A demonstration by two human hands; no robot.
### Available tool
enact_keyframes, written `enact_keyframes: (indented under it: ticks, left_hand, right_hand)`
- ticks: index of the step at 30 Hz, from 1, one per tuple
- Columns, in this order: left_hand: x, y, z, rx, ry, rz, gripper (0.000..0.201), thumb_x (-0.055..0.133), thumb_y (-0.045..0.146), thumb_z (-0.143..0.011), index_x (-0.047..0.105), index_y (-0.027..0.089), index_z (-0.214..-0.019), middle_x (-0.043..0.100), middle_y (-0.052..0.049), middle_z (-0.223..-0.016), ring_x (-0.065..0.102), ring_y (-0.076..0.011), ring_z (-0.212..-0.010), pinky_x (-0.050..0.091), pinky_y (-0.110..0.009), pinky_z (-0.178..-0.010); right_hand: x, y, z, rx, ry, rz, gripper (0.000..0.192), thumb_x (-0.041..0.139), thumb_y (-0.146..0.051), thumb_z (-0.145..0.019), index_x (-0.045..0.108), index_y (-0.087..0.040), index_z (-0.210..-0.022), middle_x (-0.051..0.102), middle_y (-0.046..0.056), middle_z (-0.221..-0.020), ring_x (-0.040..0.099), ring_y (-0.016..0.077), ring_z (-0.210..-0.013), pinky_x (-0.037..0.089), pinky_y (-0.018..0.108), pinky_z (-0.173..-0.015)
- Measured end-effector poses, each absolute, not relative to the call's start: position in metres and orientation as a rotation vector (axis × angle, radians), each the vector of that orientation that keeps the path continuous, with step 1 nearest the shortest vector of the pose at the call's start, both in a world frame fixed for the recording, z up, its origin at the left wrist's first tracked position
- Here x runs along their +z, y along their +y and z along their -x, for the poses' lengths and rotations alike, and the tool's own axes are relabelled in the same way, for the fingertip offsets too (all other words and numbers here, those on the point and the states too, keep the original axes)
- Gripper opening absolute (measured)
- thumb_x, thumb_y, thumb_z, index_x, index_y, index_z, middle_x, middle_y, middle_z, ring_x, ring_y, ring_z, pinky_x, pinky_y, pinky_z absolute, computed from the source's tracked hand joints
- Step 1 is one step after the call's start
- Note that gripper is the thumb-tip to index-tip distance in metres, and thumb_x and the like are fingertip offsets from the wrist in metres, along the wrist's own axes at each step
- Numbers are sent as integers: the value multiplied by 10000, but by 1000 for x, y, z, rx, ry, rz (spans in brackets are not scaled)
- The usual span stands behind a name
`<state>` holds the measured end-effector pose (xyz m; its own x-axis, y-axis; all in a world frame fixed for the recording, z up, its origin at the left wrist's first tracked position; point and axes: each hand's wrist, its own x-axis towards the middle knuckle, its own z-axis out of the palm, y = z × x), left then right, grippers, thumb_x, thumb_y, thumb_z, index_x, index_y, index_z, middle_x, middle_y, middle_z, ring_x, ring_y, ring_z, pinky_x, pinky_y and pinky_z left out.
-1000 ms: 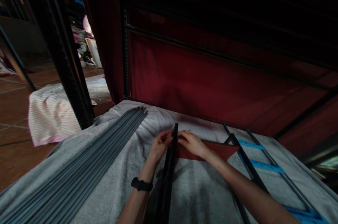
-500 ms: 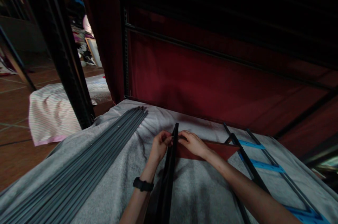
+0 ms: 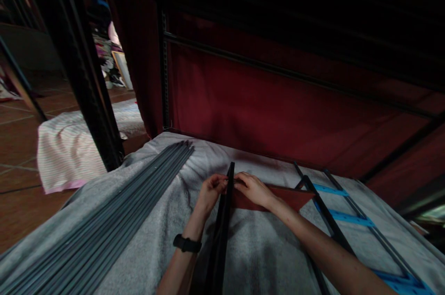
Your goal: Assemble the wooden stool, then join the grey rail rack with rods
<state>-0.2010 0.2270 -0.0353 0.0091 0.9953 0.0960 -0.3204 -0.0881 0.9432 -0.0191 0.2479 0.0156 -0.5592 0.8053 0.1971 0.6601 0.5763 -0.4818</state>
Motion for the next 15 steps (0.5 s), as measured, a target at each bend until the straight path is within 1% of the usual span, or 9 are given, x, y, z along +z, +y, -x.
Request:
enact_keyframes:
  ticks: [2,3,4,6,8,9,11,13,15]
  left_hand:
    - [-35,226,203,1344,866,-948,484,817,492,-650,671,153,-963,696,-27,-776,632,-144,-664,500,-259,-630]
    - [-37,226,203,1341,871,-923,486,808,510,-659,659,154,-953,688,-22,-759,626,-142,-643,493,-257,-613]
    - [-38,227,203,1354,893,-920,470,795,533,-667,647,153,-902,667,-11,-712,601,-131,-597,472,-247,-577]
    - [-43,230,200,1402,947,-967,442,775,558,-672,596,159,-734,584,24,-593,510,-99,-504,402,-224,-505]
    - [-45,232,197,1437,954,-1037,418,770,533,-677,571,166,-672,553,33,-575,480,-92,-508,375,-217,-497]
    - [-45,232,197,1450,941,-1054,388,769,509,-683,590,165,-697,570,26,-605,500,-99,-540,389,-218,-519]
    - [-42,230,198,1440,896,-1057,341,775,450,-686,642,162,-810,631,5,-707,562,-121,-636,437,-227,-589]
    - [-39,227,200,1386,831,-1020,376,782,409,-689,662,164,-948,675,-16,-809,605,-138,-716,471,-243,-659]
    - [-38,225,201,1350,792,-943,406,773,426,-713,651,170,-1004,683,-21,-843,616,-141,-731,482,-254,-688]
  right_hand:
    - [16,248,19,498,-2420,1179,169,548,-197,-938,649,-232,-1068,689,46,-1078,641,202,-1026,474,338,-914]
    - [16,247,19,496,-2420,1178,168,547,-197,-938,648,-231,-1069,688,47,-1083,641,203,-1029,472,339,-917]
    - [16,247,19,496,-2419,1177,167,545,-199,-940,648,-229,-1069,688,48,-1086,640,203,-1031,471,340,-919]
    - [17,247,19,501,-2417,1181,160,540,-213,-946,649,-225,-1063,689,51,-1077,641,205,-1026,473,339,-911]
    - [17,247,19,509,-2418,1186,161,536,-229,-952,650,-222,-1066,690,54,-1070,642,206,-1020,476,337,-898]
    - [17,247,19,511,-2419,1186,163,537,-233,-953,651,-223,-1070,691,54,-1071,642,206,-1022,476,337,-897]
    - [17,247,19,508,-2422,1186,168,538,-226,-951,652,-228,-1075,691,51,-1078,641,204,-1029,476,336,-897]
    - [18,247,20,505,-2420,1186,173,539,-207,-944,652,-235,-1072,691,47,-1090,640,201,-1041,474,332,-905]
    - [18,247,20,511,-2420,1188,178,536,-194,-941,652,-236,-1069,692,46,-1096,641,199,-1047,472,330,-915]
